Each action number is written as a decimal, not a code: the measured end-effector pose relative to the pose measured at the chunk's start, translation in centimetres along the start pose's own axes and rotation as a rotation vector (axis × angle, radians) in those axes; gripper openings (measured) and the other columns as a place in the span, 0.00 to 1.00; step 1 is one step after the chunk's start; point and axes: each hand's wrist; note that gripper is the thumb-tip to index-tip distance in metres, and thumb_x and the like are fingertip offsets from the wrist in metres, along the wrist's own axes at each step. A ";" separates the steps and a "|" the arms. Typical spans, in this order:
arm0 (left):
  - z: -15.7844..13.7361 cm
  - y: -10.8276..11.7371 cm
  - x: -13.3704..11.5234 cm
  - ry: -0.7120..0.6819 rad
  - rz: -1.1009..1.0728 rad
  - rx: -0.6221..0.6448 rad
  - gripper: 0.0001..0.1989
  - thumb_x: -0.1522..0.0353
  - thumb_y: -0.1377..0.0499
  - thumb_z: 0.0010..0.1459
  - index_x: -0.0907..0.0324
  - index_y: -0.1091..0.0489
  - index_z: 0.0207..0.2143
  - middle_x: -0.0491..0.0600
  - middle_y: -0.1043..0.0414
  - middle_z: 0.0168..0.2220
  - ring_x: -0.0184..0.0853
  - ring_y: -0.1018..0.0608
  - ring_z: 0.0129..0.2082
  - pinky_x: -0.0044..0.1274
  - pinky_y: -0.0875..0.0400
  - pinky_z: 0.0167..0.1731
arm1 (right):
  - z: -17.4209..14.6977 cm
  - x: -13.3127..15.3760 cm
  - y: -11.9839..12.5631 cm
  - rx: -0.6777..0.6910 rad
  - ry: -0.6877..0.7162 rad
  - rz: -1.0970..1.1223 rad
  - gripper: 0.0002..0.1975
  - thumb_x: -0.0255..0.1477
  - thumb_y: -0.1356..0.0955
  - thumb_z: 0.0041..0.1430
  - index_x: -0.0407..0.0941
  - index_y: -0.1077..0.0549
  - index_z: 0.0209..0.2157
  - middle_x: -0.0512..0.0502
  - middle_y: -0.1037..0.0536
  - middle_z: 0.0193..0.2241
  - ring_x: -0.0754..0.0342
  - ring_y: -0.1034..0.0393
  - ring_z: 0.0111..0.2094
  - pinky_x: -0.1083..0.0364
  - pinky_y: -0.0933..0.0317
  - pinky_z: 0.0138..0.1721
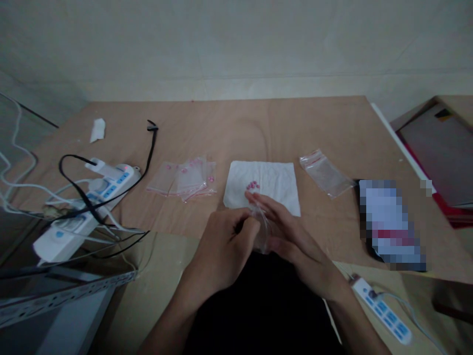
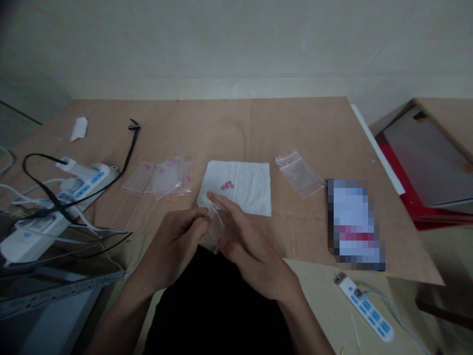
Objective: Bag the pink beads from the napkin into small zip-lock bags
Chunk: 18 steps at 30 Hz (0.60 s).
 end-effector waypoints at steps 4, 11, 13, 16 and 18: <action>0.2 -0.1 -0.1 -0.009 -0.060 0.059 0.12 0.69 0.53 0.54 0.59 0.41 0.18 0.42 0.38 0.19 0.28 0.35 0.22 0.23 0.44 0.24 | 0.0 -1.3 0.1 0.053 -0.026 0.200 0.43 0.34 0.23 0.48 0.57 0.41 0.63 0.45 0.34 0.63 0.44 0.38 0.62 0.40 0.43 0.62; -0.2 -0.1 0.6 -0.026 -0.205 -0.040 0.17 0.65 0.48 0.56 0.58 0.44 0.15 0.41 0.48 0.16 0.27 0.42 0.19 0.24 0.50 0.20 | 0.8 -1.9 0.4 -0.117 0.101 0.262 0.27 0.33 0.22 0.45 0.54 0.25 0.49 0.50 0.19 0.40 0.51 0.24 0.44 0.50 0.31 0.48; 0.0 -0.5 1.0 -0.055 -0.369 -0.232 0.17 0.67 0.46 0.55 0.58 0.45 0.15 0.41 0.49 0.16 0.27 0.43 0.19 0.23 0.49 0.20 | 1.0 -1.5 0.9 -0.151 0.128 0.219 0.25 0.34 0.22 0.46 0.53 0.24 0.48 0.51 0.19 0.37 0.52 0.23 0.40 0.52 0.30 0.44; 1.2 -1.5 1.0 0.050 -0.814 -0.454 0.16 0.69 0.50 0.59 0.58 0.39 0.18 0.44 0.40 0.20 0.29 0.35 0.22 0.21 0.39 0.25 | 2.4 0.2 2.4 -0.113 0.178 -0.054 0.24 0.36 0.23 0.48 0.50 0.24 0.48 0.48 0.19 0.41 0.50 0.24 0.43 0.51 0.31 0.45; 2.5 -2.1 0.6 0.253 -1.134 -0.323 0.19 0.68 0.55 0.64 0.60 0.33 0.23 0.47 0.34 0.23 0.31 0.29 0.26 0.22 0.33 0.30 | 4.1 2.3 3.6 0.047 0.218 -0.366 0.23 0.36 0.25 0.51 0.47 0.25 0.49 0.45 0.20 0.43 0.49 0.24 0.44 0.51 0.32 0.45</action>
Point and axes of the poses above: each hand's wrist, its own z-axis towards the middle knuckle, its own y-axis out of the back of the hand, x = y × z
